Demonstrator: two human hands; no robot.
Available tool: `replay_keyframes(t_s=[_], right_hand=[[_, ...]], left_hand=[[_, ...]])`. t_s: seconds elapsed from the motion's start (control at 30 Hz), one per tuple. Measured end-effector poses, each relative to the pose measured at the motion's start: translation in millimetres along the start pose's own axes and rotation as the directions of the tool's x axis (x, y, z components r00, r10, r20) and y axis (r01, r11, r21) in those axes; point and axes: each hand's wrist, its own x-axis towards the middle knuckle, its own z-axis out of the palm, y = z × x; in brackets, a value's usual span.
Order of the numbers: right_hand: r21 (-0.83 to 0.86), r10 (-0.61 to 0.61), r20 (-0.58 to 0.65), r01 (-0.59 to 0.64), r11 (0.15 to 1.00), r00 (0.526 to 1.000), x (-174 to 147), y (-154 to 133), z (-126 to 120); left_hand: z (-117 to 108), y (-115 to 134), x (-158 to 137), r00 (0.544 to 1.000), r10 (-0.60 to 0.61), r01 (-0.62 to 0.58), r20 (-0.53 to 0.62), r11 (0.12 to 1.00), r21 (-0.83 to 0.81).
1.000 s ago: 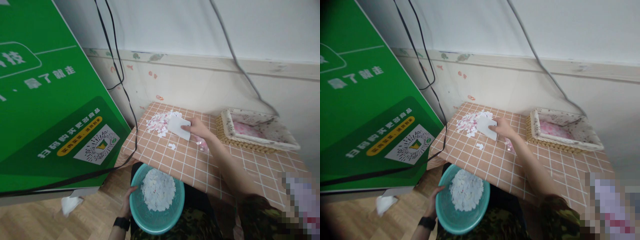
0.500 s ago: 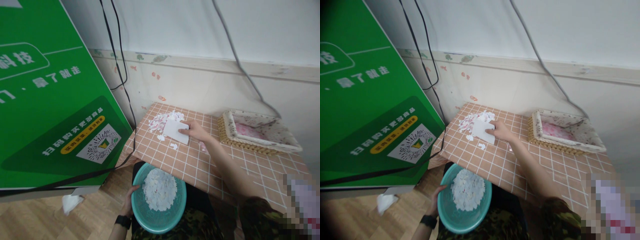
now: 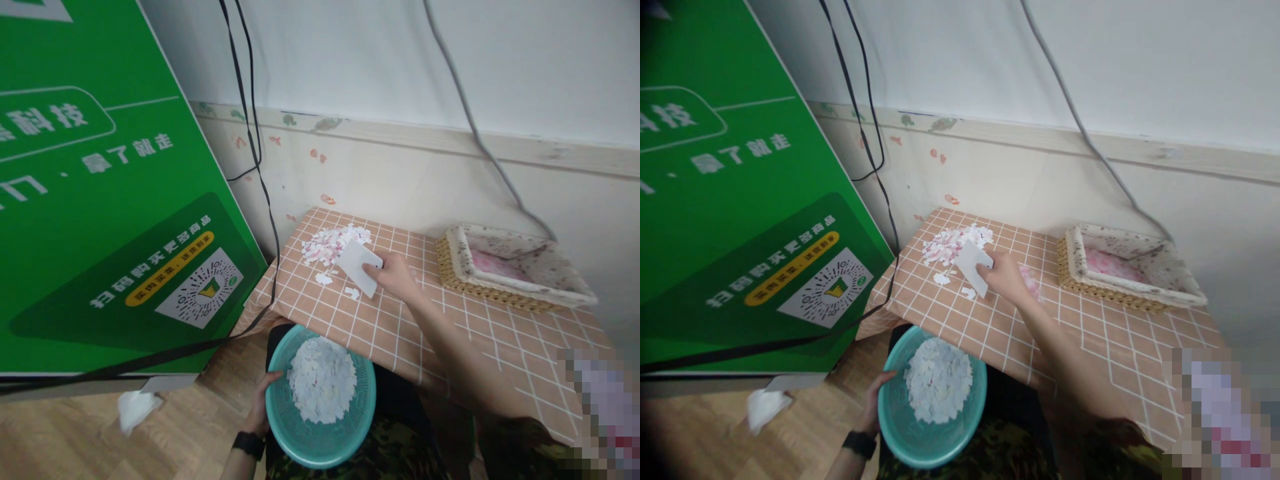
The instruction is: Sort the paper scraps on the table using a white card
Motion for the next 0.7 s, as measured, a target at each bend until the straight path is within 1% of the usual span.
replay_keyframes(t_s=[0.1,0.2,0.33,0.4,0.47,0.53,0.63,0.7], right_hand=[[-0.077,0.029,-0.075,-0.035,0.996,0.997,-23.9,-8.0,-3.2],[-0.143,0.064,-0.135,-0.083,0.986,0.989,-54.4,-8.9,-0.6],[-0.151,0.141,-0.194,-0.171,0.974,0.971,-87.5,-4.1,9.4],[-0.116,0.155,-0.174,-0.176,0.978,0.973,-96.5,-2.8,13.1],[-0.071,0.16,-0.145,-0.171,0.983,0.976,-101.1,-2.4,13.4],[-0.051,0.178,-0.166,-0.188,0.981,0.97,-103.9,-1.7,10.8],[-0.045,0.198,-0.224,-0.213,0.976,0.954,-108.6,0.3,7.0],[-0.02,0.195,-0.183,-0.202,0.979,0.964,-112.4,1.3,8.5]], left_hand=[[-5.9,-1.6,2.6,1.0,-0.005,0.005,0.031,1.0,0.004],[-11.2,-3.0,6.6,1.0,0.004,-0.004,0.024,1.0,-0.01],[-10.3,-1.6,5.9,1.0,-0.004,0.005,0.027,0.999,-0.034],[-6.1,0.3,1.8,1.0,-0.012,0.013,0.014,0.999,-0.043],[-1.2,2.3,-3.4,0.999,-0.006,0.004,-0.032,0.998,-0.056],[3.0,3.8,-8.0,0.998,-0.003,-0.002,-0.07,0.997,-0.073],[6.7,4.6,-12.0,0.997,0.002,-0.008,-0.078,0.996,-0.085],[7.4,4.1,-12.2,0.998,0.003,-0.008,-0.065,0.997,-0.078]])
